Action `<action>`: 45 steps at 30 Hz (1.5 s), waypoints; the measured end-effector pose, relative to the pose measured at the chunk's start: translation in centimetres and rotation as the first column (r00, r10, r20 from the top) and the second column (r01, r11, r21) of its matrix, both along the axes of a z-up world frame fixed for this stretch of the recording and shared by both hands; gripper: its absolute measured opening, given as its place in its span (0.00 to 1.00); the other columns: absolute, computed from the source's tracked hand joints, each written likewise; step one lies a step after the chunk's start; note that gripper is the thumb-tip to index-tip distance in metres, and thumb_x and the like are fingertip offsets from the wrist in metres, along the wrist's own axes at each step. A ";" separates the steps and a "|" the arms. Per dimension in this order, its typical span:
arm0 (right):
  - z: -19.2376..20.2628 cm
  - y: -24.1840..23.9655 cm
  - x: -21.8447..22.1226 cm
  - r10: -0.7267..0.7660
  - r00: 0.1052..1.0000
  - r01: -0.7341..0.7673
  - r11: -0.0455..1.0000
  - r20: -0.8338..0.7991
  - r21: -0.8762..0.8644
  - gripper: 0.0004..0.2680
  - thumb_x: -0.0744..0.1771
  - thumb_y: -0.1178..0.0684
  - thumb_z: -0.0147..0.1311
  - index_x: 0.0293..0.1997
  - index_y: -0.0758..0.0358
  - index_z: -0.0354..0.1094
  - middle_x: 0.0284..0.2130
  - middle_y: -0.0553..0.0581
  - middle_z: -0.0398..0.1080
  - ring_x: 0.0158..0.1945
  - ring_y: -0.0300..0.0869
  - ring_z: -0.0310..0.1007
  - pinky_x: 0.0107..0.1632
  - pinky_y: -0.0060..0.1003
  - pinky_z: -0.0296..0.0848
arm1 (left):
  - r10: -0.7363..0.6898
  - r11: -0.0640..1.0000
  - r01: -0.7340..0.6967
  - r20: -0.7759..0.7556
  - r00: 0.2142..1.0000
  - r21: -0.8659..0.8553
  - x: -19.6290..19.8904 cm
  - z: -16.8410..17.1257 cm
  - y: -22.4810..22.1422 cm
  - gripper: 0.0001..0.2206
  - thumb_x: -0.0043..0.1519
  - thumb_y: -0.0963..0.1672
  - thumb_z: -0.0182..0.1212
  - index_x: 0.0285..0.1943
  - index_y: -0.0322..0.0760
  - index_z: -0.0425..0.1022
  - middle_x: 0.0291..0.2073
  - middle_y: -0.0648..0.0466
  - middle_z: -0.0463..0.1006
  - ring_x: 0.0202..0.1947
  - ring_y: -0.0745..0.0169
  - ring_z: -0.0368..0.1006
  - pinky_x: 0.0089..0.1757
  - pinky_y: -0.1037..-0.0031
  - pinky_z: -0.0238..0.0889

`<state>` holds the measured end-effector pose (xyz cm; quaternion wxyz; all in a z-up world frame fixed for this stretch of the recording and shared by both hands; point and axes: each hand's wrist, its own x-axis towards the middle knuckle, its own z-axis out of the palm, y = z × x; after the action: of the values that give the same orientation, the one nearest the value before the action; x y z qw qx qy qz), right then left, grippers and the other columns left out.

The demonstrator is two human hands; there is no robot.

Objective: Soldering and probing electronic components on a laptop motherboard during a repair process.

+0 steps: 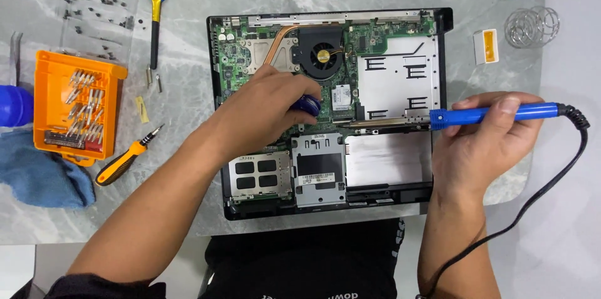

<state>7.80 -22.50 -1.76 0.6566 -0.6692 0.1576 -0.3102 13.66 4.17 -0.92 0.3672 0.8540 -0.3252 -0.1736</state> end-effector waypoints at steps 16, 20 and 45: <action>0.1 0.1 0.1 0.011 1.000 -0.010 0.999 0.014 -0.034 0.09 0.69 0.43 0.45 0.40 0.55 0.53 0.25 0.57 0.60 0.20 0.39 0.57 0.19 0.28 0.57 | 0.014 0.999 -0.012 -0.065 0.998 0.038 0.1 0.1 -0.1 0.09 0.60 0.47 0.59 0.46 0.43 0.69 0.39 0.58 0.79 0.44 0.56 0.65 0.49 0.68 0.54; 0.1 0.2 0.1 0.008 1.000 -0.008 1.000 0.005 -0.027 0.09 0.69 0.43 0.45 0.39 0.55 0.53 0.25 0.57 0.61 0.19 0.38 0.56 0.19 0.27 0.56 | -0.012 1.000 0.012 -0.001 1.000 -0.010 0.0 -0.1 0.0 0.10 0.60 0.46 0.59 0.46 0.41 0.69 0.37 0.58 0.79 0.41 0.59 0.68 0.49 0.69 0.53; 0.0 -0.1 0.0 0.044 0.998 -0.044 0.999 0.034 0.008 0.11 0.68 0.42 0.50 0.41 0.54 0.53 0.25 0.55 0.60 0.25 0.38 0.62 0.19 0.26 0.57 | 0.005 0.999 -0.004 -0.027 1.000 0.037 0.1 0.0 -0.1 0.11 0.59 0.47 0.60 0.47 0.41 0.69 0.37 0.56 0.79 0.43 0.55 0.66 0.49 0.68 0.54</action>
<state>7.81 -22.60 -1.77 0.6687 -0.6643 0.1332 -0.3063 13.78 4.04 -0.89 0.3563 0.8588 -0.3150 -0.1905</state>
